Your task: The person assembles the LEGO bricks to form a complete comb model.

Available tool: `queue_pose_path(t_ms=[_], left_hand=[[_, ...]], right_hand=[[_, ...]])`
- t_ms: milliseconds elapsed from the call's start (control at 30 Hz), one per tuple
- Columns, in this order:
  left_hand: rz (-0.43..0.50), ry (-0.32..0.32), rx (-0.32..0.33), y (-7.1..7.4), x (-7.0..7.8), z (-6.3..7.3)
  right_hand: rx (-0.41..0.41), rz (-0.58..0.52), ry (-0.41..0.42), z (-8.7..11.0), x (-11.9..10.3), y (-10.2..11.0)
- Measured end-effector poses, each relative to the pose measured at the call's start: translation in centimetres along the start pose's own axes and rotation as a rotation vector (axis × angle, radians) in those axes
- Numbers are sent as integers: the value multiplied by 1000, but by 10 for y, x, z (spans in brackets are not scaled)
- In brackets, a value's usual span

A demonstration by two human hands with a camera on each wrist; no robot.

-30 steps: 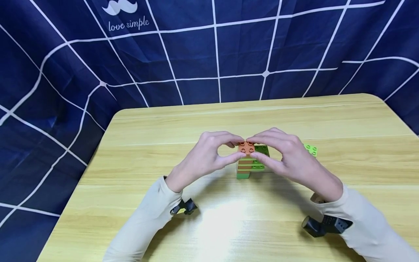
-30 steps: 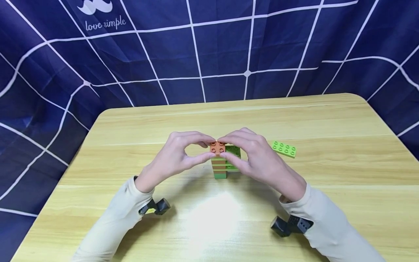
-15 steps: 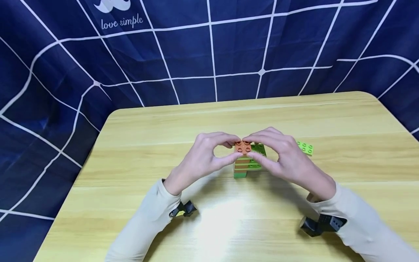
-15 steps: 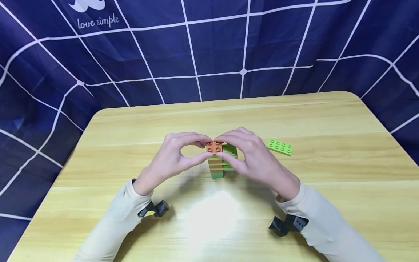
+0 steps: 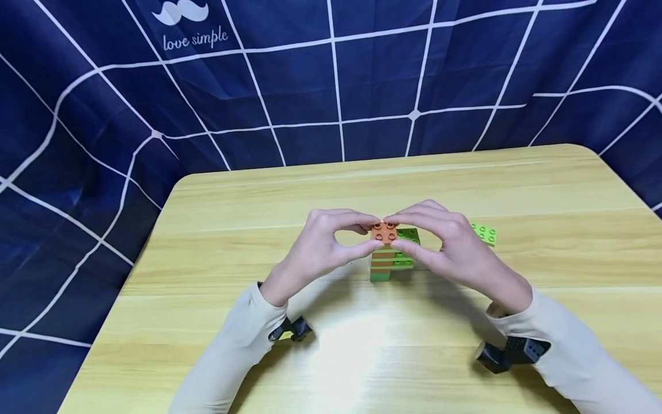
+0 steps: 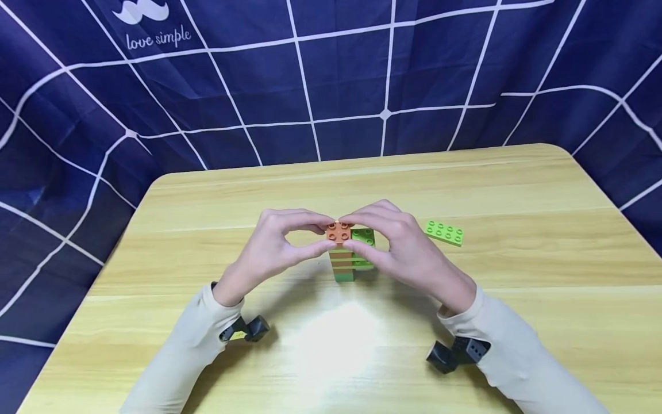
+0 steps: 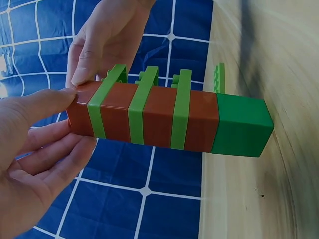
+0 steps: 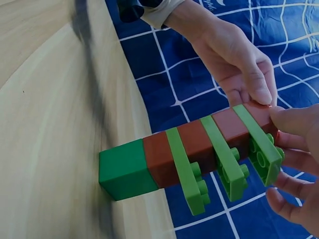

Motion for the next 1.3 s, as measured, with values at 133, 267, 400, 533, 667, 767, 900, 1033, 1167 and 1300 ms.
queue_pose_path(t_ms=[133, 267, 400, 533, 667, 767, 900, 1033, 1167, 1300], left_hand=[[-16, 10, 5, 1, 1, 0], [-30, 29, 6, 2, 0, 1], [-34, 42, 8, 3, -1, 2], [-37, 33, 10, 3, -1, 2], [-41, 30, 11, 4, 0, 2], [-40, 31, 11, 4, 0, 3], [-31, 33, 5, 3, 0, 3], [-25, 35, -4, 2, -1, 2], [-26, 35, -6, 1, 0, 2], [-35, 37, -13, 0, 0, 2]], right_hand=[[-13, 16, -2, 0, 0, 3], [21, 53, -12, 3, 4, 19], [56, 113, -79, 11, 18, 38], [60, 184, -155, 26, 35, 49], [53, 251, -213, 41, 54, 56], [35, 286, -253, 51, 69, 59], [-23, 324, -309, 61, 89, 59], [-71, 368, -355, 69, 105, 56], [-119, 389, -404, 77, 118, 54], [-169, 400, -462, 87, 131, 52]])
Point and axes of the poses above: each hand's wrist, its own z-axis away from the middle knuckle, its own y-axis out of the back of the hand, x = y × z, the point moved 9 cm from there along -z, towards the middle knuckle, and after that the axes turned 1 degree about z, right-handed, at the moved point
